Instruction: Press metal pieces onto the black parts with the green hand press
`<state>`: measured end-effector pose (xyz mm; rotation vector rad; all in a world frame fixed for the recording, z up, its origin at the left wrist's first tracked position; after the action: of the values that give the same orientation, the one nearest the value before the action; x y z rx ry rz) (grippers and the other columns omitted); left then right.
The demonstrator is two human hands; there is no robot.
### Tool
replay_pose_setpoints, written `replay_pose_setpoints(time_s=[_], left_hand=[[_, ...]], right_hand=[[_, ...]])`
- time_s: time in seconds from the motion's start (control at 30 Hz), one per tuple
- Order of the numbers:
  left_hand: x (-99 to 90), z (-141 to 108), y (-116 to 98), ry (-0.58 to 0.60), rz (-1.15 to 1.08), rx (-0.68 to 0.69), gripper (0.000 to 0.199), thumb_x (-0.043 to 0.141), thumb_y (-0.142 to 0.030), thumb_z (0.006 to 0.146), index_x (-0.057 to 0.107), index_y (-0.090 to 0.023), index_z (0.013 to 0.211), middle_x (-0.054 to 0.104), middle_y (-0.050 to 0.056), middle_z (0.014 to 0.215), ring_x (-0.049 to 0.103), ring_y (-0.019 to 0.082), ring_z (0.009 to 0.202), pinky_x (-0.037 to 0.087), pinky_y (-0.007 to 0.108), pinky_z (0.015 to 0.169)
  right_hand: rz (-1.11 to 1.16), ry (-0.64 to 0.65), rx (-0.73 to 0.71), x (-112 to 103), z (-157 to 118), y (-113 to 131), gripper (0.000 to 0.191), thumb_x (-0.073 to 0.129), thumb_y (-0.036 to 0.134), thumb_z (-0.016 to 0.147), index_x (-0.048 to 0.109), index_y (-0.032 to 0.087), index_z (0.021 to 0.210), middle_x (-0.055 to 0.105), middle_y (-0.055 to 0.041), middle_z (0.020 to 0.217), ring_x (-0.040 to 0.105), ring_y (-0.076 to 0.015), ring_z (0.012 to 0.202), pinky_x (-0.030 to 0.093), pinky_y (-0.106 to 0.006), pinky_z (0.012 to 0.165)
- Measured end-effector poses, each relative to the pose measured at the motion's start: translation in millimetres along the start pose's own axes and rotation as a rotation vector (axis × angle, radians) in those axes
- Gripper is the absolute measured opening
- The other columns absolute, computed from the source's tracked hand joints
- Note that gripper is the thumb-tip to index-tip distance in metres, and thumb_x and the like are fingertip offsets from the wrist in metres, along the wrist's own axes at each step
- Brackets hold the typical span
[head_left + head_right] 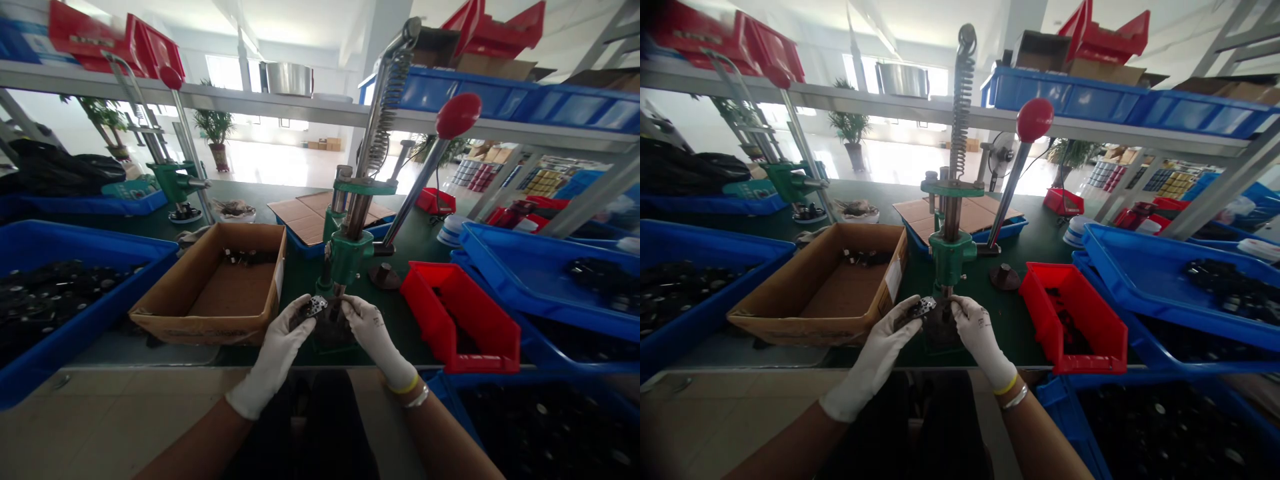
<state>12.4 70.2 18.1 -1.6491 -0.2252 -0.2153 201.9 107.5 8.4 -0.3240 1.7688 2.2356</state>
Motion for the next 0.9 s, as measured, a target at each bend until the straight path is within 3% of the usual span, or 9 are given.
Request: replay_pose_setpoints(time_s=[0.37, 0.6, 0.7, 0.77, 0.83, 0.9], left_hand=[[19.4, 36, 12, 0.075, 0.012, 0.118, 0.056, 0.077, -0.028, 0.076, 0.066, -0.015, 0.13, 0.073, 0.01, 0.13, 0.067, 0.025, 0.121, 0.048, 0.042, 0.115], [16.6, 41, 12, 0.137, 0.237, 0.222, 0.052, 0.069, -0.025, 0.083, 0.064, -0.014, 0.134, 0.069, 0.011, 0.137, 0.064, 0.024, 0.128, 0.045, 0.041, 0.118], [14.1, 40, 9, 0.16, 0.359, 0.282, 0.05, 0.064, -0.023, 0.087, 0.063, -0.014, 0.136, 0.068, 0.011, 0.14, 0.061, 0.023, 0.132, 0.043, 0.04, 0.12], [13.5, 41, 8, 0.178, 0.42, 0.32, 0.049, 0.061, -0.023, 0.088, 0.062, -0.014, 0.137, 0.067, 0.011, 0.14, 0.061, 0.023, 0.132, 0.043, 0.041, 0.12], [13.7, 41, 7, 0.19, 0.46, 0.358, 0.048, 0.06, -0.023, 0.09, 0.062, -0.013, 0.137, 0.067, 0.011, 0.14, 0.061, 0.023, 0.132, 0.043, 0.041, 0.12], [14.2, 42, 6, 0.188, 0.485, 0.391, 0.047, 0.059, -0.024, 0.091, 0.062, -0.013, 0.137, 0.067, 0.012, 0.14, 0.061, 0.024, 0.132, 0.043, 0.042, 0.12]], right_hand=[[0.051, -0.088, 0.08, -29, -21, 10, 0.056, 0.058, 0.06, 0.09, 0.075, 0.013, 0.115, 0.073, -0.01, 0.082, 0.07, -0.0225, 0.078, 0.06, -0.034, 0.075], [0.011, -0.135, 0.018, -53, -33, 31, 0.055, 0.058, 0.061, 0.092, 0.074, 0.014, 0.114, 0.073, -0.0098, 0.082, 0.07, -0.0205, 0.074, 0.059, -0.031, 0.068], [-0.044, -0.235, -0.109, -74, -30, 63, 0.045, 0.059, 0.054, 0.096, 0.073, 0.015, 0.114, 0.073, -0.0071, 0.079, 0.068, -0.0182, 0.07, 0.058, -0.029, 0.062], [-0.118, -0.381, -0.25, -93, -22, 102, 0.038, 0.059, 0.046, 0.098, 0.071, 0.017, 0.12, 0.073, -0.0052, 0.08, 0.067, -0.0168, 0.067, 0.056, -0.029, 0.058], [-0.209, -0.557, -0.452, -113, -8, 152, 0.036, 0.058, 0.039, 0.101, 0.067, 0.021, 0.13, 0.075, -0.0057, 0.093, 0.066, -0.015, 0.068, 0.054, -0.028, 0.058], [-0.29, -0.628, -0.657, -128, 13, 205, 0.037, 0.054, 0.034, 0.103, 0.061, 0.024, 0.139, 0.069, -0.0072, 0.125, 0.068, -0.0133, 0.081, 0.054, -0.028, 0.067]])
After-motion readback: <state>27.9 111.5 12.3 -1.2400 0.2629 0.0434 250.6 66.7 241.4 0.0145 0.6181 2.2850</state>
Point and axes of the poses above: each hand's wrist, its own z-axis towards the middle knuckle, its own x-axis out of the palm, y = z × x, the point moved 3 cm from there along z, towards the middle knuckle
